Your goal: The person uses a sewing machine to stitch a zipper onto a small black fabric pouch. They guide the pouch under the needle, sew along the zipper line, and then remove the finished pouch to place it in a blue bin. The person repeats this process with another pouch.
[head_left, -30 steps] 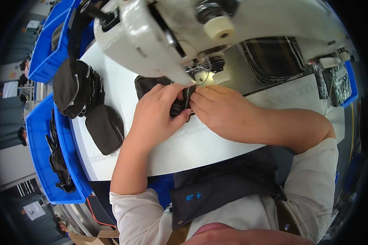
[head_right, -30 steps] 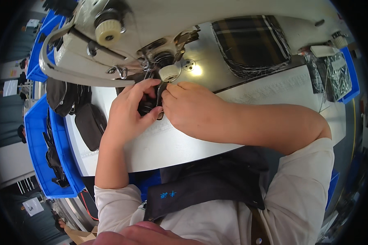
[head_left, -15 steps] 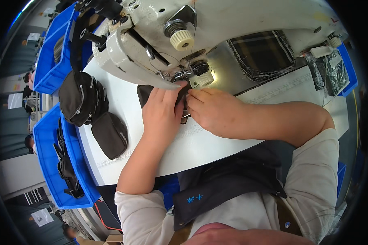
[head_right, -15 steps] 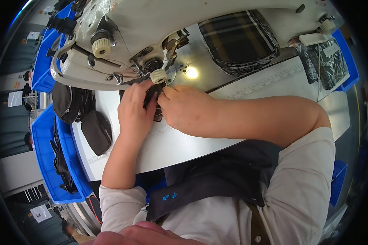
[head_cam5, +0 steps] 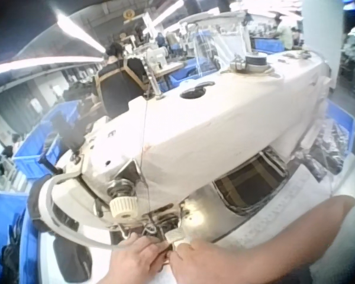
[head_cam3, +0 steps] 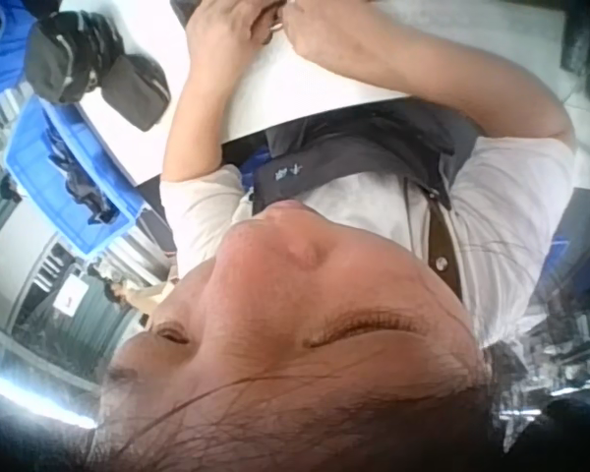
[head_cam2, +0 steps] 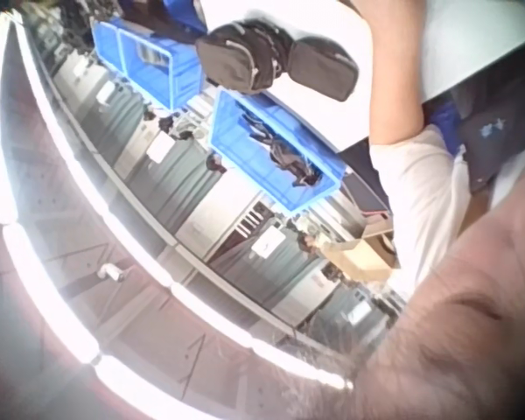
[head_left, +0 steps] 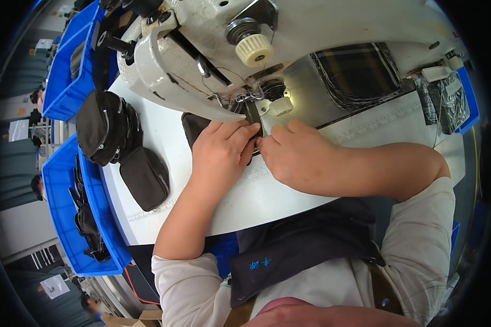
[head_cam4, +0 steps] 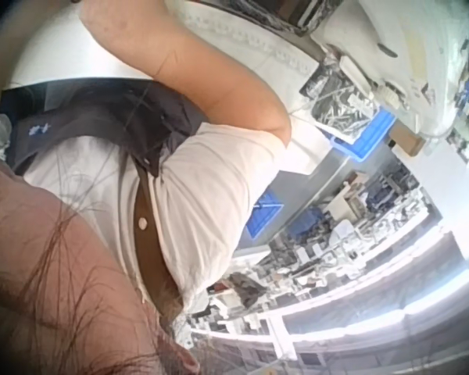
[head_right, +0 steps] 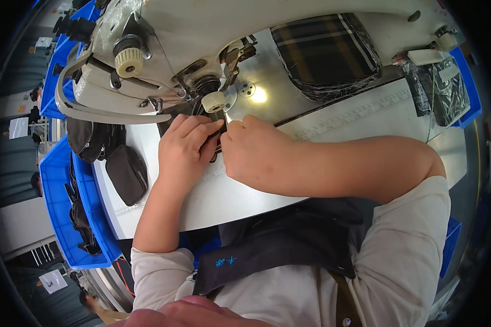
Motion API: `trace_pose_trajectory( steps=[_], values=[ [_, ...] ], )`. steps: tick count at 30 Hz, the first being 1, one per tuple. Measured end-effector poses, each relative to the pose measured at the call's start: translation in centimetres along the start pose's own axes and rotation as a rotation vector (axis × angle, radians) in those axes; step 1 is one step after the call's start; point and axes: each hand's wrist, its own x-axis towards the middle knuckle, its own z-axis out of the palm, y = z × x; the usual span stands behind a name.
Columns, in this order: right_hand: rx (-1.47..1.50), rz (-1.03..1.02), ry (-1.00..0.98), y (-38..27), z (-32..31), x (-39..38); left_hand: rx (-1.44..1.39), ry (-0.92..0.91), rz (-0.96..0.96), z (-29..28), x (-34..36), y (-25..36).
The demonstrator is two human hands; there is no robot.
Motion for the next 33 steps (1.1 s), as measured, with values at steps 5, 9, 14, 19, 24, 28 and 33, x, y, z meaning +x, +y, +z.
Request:
trace_pose_trajectory(
  steps=[5,9,14,19,24,28,33],
  values=[
    [-0.056,0.035,0.081,-0.24,0.94,-0.22,-0.049,-0.008,-0.054,-0.07,-0.13,-0.07],
    [-0.047,0.036,0.094,-0.13,0.96,-0.03,-0.053,0.001,-0.047,-0.06,-0.31,-0.41],
    [-0.046,0.036,0.087,-0.07,0.82,0.04,-0.016,-0.002,-0.019,-0.12,-0.12,-0.13],
    [-0.055,0.032,0.098,-0.01,0.62,-0.03,-0.010,-0.010,0.002,-0.15,-0.09,-0.18],
    [-0.047,0.028,0.112,-0.02,0.79,-0.05,-0.037,-0.008,-0.017,-0.16,-0.11,-0.25],
    [-0.031,0.026,0.115,0.04,0.77,-0.05,-0.064,0.002,-0.029,0.03,-0.14,-0.38],
    [-0.034,0.019,0.144,0.10,0.63,0.05,-0.078,-0.019,-0.065,-0.05,-0.25,-0.47]
  ],
)
